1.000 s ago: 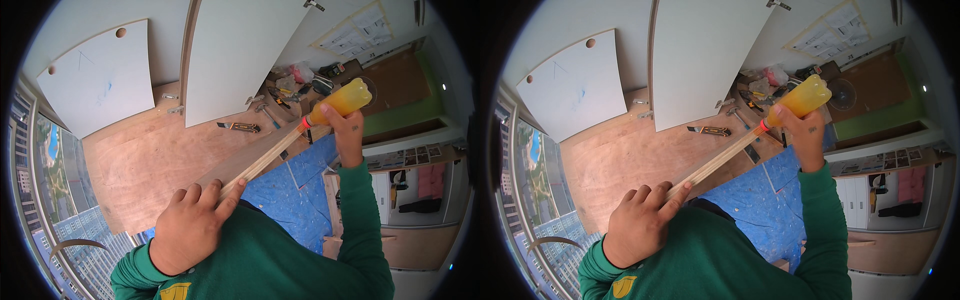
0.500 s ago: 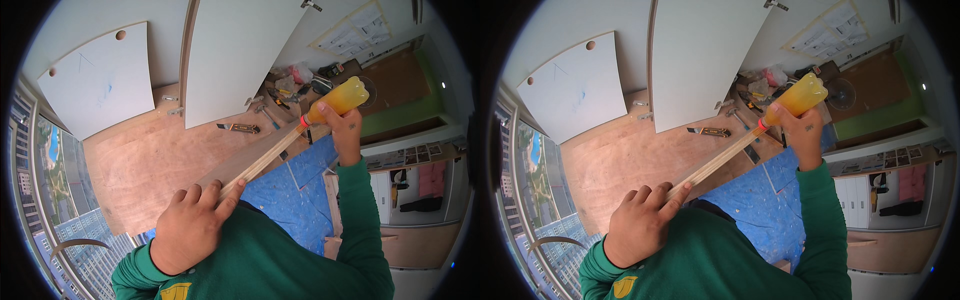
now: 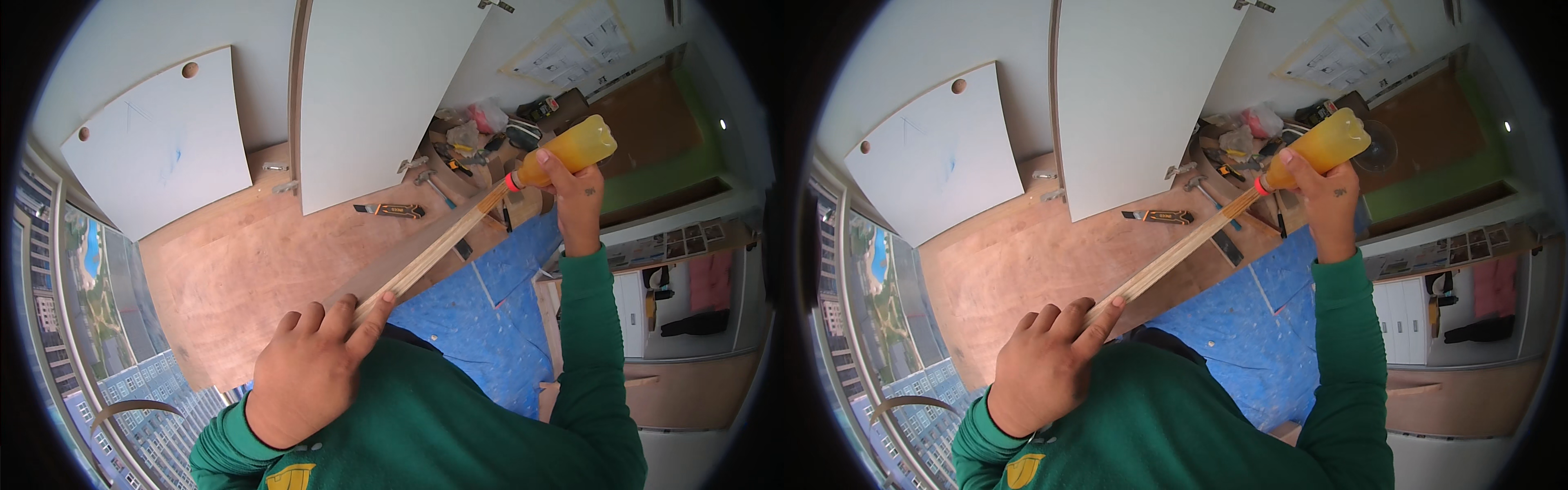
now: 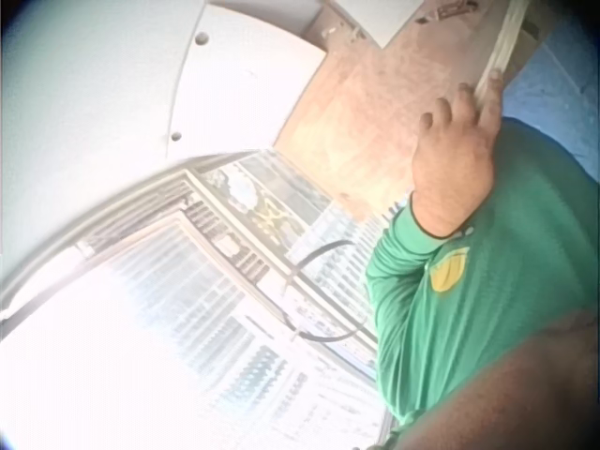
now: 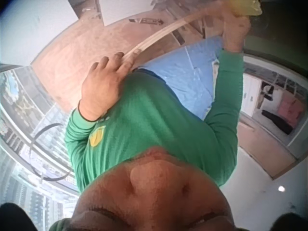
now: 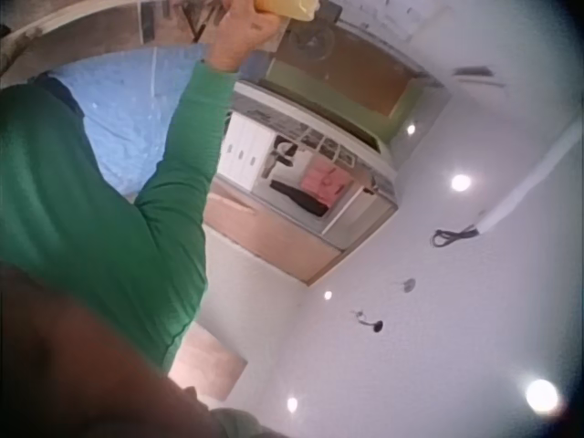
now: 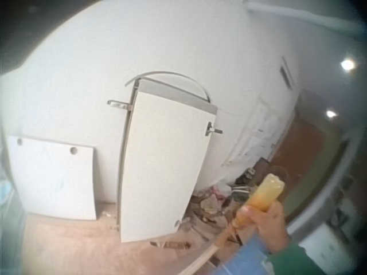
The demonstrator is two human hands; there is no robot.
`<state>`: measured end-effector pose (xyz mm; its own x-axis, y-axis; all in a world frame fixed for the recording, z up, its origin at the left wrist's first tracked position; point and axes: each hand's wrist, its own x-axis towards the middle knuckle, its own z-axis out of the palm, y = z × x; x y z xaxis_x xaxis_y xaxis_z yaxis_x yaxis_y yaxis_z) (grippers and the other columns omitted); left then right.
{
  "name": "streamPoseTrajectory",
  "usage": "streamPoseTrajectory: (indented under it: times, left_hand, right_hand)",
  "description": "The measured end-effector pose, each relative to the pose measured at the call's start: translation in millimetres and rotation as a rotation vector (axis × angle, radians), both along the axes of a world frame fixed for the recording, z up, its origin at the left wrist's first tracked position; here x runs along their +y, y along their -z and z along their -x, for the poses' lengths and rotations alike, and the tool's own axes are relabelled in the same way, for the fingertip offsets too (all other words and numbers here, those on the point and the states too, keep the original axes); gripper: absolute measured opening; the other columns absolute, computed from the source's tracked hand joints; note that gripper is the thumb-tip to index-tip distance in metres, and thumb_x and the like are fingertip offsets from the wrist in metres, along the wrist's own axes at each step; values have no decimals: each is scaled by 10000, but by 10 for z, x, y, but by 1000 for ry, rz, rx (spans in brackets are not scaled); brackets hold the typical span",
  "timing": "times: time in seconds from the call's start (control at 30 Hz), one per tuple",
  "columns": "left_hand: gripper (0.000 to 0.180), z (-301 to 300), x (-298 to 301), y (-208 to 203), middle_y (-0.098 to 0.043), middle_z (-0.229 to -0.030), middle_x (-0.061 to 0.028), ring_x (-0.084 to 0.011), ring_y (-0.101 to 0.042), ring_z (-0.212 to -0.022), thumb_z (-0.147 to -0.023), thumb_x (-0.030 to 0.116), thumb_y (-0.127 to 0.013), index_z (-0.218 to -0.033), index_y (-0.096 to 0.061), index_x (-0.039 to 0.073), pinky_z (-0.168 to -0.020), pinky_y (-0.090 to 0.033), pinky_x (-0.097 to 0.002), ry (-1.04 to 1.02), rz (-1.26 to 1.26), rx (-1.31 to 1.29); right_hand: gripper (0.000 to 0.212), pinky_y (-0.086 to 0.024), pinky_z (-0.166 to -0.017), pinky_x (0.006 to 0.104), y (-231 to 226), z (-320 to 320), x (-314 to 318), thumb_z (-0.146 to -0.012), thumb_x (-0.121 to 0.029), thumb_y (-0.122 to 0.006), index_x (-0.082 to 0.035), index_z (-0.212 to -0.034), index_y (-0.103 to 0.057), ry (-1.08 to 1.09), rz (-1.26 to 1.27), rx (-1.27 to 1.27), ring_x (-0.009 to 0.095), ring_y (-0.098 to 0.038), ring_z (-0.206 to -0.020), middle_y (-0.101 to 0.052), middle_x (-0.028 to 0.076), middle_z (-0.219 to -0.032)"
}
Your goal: The person smooths a white cabinet door with a hand plane, then applies glue from a bottle along the edge of a wooden board. The person handles the door and board while working on a blue protective sheet on the floor.
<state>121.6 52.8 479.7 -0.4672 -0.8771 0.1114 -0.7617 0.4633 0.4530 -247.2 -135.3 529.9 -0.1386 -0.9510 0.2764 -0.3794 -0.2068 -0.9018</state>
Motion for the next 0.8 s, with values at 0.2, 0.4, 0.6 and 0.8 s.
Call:
streamPoseTrajectory:
  times: [0.2, 0.4, 0.6, 0.8]
  left_hand:
    - [795, 22, -12, -16, -705, -1304, -117, -283, -675, -1000, -827, 49, -683, -1602, -563, 174, -867, -555, -392, 5, 10, -20]
    - [791, 38, -32, -43, -703, -1315, -127, -292, -673, -1000, -827, 22, -668, -1597, -569, 172, -877, -556, -397, 11, -7, -48]
    - [787, 54, -33, -33, -703, -1323, -126, -298, -674, -1001, -825, 8, -671, -1590, -577, 164, -896, -557, -403, 18, 10, -40]
    - [767, 50, -31, -39, -710, -1312, -124, -297, -673, -999, -834, 5, -667, -1583, -583, 150, -882, -558, -397, 26, 21, -41]
  right_hand:
    - [259, -617, -756, 275, 84, 0, -3, -965, -167, -857, 13, -1110, -739, 55, -34, 41, 115, -727, -867, -756, 64, -1021]
    - [282, -602, -786, 292, 116, -88, 102, -943, -170, -875, 11, -1113, -741, -32, -64, -6, 120, -724, -885, -763, 55, -1026]
    - [313, -595, -846, 323, 99, -117, 71, -924, -176, -882, 15, -1129, -742, 0, -27, 205, 142, -733, -910, -782, 74, -1022]
    - [350, -593, -857, 326, 55, -109, 42, -910, -205, -896, 7, -1145, -745, 82, -66, 269, 161, -745, -918, -795, 92, -1027]
